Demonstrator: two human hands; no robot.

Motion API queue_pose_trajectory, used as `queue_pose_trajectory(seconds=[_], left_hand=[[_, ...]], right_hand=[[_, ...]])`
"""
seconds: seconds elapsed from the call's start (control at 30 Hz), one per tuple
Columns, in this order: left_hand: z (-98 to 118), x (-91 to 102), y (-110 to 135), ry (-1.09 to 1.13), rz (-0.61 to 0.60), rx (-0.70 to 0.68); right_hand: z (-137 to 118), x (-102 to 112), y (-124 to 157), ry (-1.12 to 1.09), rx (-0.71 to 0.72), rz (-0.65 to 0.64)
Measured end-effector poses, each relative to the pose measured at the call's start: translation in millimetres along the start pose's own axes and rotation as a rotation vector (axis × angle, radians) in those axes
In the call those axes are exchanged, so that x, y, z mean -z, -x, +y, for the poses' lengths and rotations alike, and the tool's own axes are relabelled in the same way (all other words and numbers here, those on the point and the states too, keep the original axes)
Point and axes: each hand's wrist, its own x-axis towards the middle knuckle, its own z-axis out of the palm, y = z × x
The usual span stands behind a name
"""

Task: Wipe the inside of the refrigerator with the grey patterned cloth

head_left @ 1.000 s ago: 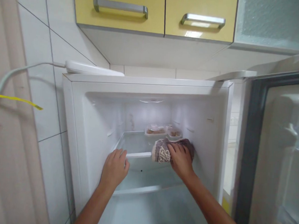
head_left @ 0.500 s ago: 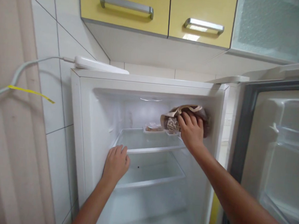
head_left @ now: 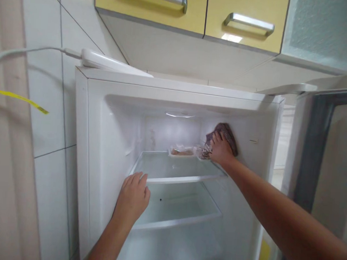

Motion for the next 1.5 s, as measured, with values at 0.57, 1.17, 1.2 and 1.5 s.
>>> queue_pose_trajectory(seconds=[0.57, 1.17, 1.2, 1.5], left_hand=[[-6.4, -20.2, 13.5, 0.011, 0.048, -0.038], [6.1, 6.3, 8.0, -0.053, -0.026, -0.032], [6.0, 6.6, 7.0, -0.044, -0.027, -0.025], [3.5, 12.8, -24.8, 0.059, -0.048, 0.076]], right_hand=[[-14.9, -71.7, -102.5, -0.017, 0.074, -0.024], [-18.8, 41.7, 60.1, 0.088, -0.047, -0.002], [-19.3, 43.2, 67.9, 0.099, -0.043, -0.012], [-24.0, 35.4, 108.5, 0.171, 0.051, -0.067]])
